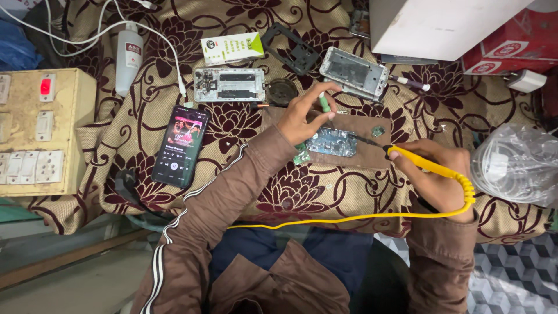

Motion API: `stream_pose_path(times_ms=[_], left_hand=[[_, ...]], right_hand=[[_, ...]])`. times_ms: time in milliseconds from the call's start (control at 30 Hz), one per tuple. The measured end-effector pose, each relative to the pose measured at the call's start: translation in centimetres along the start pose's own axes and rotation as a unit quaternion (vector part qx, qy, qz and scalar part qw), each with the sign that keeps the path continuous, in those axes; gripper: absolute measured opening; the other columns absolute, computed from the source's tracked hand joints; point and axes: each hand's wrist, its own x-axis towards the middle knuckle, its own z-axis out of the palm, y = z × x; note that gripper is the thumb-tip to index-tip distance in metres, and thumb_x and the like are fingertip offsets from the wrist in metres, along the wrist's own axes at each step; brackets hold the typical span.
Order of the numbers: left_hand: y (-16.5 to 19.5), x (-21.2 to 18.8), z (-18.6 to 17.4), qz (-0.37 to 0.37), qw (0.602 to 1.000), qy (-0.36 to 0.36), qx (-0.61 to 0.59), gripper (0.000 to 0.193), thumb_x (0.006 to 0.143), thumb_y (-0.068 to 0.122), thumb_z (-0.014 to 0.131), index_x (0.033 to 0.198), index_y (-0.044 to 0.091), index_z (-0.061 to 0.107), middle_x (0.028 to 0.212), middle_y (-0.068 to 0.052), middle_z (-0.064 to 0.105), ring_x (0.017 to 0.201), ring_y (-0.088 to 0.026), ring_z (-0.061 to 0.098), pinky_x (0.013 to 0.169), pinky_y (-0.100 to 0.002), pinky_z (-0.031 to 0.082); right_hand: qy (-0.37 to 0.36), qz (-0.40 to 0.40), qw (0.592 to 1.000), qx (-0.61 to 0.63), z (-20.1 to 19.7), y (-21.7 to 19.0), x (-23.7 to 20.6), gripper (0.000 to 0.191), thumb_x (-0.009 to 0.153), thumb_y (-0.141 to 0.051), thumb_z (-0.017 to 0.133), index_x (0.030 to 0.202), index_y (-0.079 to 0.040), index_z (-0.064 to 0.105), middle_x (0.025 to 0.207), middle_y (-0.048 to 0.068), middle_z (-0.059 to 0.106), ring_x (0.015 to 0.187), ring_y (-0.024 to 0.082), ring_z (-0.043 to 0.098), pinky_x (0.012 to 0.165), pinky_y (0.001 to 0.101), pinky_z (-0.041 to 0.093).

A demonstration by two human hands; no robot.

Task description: The person uses a soldering iron to apply heat to a small circuit board while holding a solder wire. The person works on a single board throughout the clip, applying solder to various points on the board.

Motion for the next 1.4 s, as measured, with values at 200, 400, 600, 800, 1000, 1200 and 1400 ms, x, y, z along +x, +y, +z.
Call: stream_pose_path(times_ms=[200,400,600,800,1000,1200,1400], left_hand=[[-0.2,0.1,0.1,0.005,1.0,-0.004,0.0,0.053,0.095,-0.008,0.068,0.141,0.013,0.051,0.098,-0.004,0.066,0.093,-0.013,0.069,0.087,-0.029,0.061],[0.0,0.0,0.0,-0.017,1.0,-0.006,-0.004,0.053,0.095,-0.007,0.068,0.141,0.013,0.051,0.098,-0.004,0.067,0.091,-0.013,0.069,0.083,-0.028,0.06],[0.2,0.1,-0.1,0.013,1.0,-0.001,0.008,0.052,0.095,-0.007,0.068,0.14,0.013,0.05,0.098,-0.004,0.067,0.092,-0.012,0.069,0.087,-0.029,0.059],[0.2,0.0,-0.1,0.012,1.0,0.0,-0.001,0.053,0.095,-0.008,0.068,0.141,0.012,0.051,0.098,-0.005,0.066,0.093,-0.013,0.068,0.086,-0.029,0.058],[0.0,0.0,-0.1,0.009,1.0,-0.004,0.0,0.054,0.094,-0.008,0.068,0.141,0.012,0.051,0.098,-0.004,0.067,0.093,-0.012,0.069,0.087,-0.028,0.059],[0.0,0.1,-0.1,-0.01,1.0,-0.005,-0.001,0.053,0.094,-0.007,0.068,0.14,0.013,0.05,0.098,-0.004,0.068,0.093,-0.012,0.07,0.084,-0.028,0.061],[0.0,0.0,-0.2,0.007,1.0,-0.005,0.001,0.055,0.094,-0.008,0.068,0.141,0.013,0.05,0.099,-0.005,0.067,0.094,-0.012,0.069,0.085,-0.028,0.06]], right_hand=[[0.012,0.009,1.0,0.011,0.2,-0.3,-0.3,0.021,0.093,-0.023,0.077,0.098,-0.003,0.078,0.072,0.007,0.072,0.06,0.012,0.066,0.055,0.0282,0.048],[0.005,0.07,0.997,0.015,0.7,-0.1,-0.1,0.022,0.095,-0.021,0.073,0.087,-0.001,0.075,0.066,0.007,0.071,0.055,0.011,0.064,0.053,0.0264,0.047],[-0.012,0.061,0.996,0.07,0.6,0.6,-0.1,0.02,0.094,-0.017,0.069,0.085,0.001,0.072,0.064,0.004,0.067,0.056,0.007,0.059,0.052,0.026,0.044],[-0.039,0.055,0.993,0.095,0.3,0.5,-0.1,0.02,0.093,-0.019,0.07,0.091,0.001,0.072,0.065,0.005,0.067,0.058,0.006,0.057,0.051,0.0265,0.042],[-0.049,0.007,0.998,0.043,-0.2,-0.2,0.0,0.019,0.092,-0.018,0.07,0.092,0.0,0.072,0.064,0.006,0.066,0.056,0.009,0.061,0.052,0.0285,0.045],[-0.065,0.001,0.996,0.063,-0.7,-0.8,0.0,0.018,0.091,-0.017,0.069,0.093,0.001,0.072,0.065,0.006,0.065,0.057,0.008,0.059,0.054,0.0276,0.044],[-0.067,0.024,0.992,0.104,-0.6,-0.7,-0.2,0.019,0.092,-0.016,0.069,0.093,0.003,0.072,0.065,0.004,0.063,0.059,0.006,0.053,0.052,0.0263,0.04]])
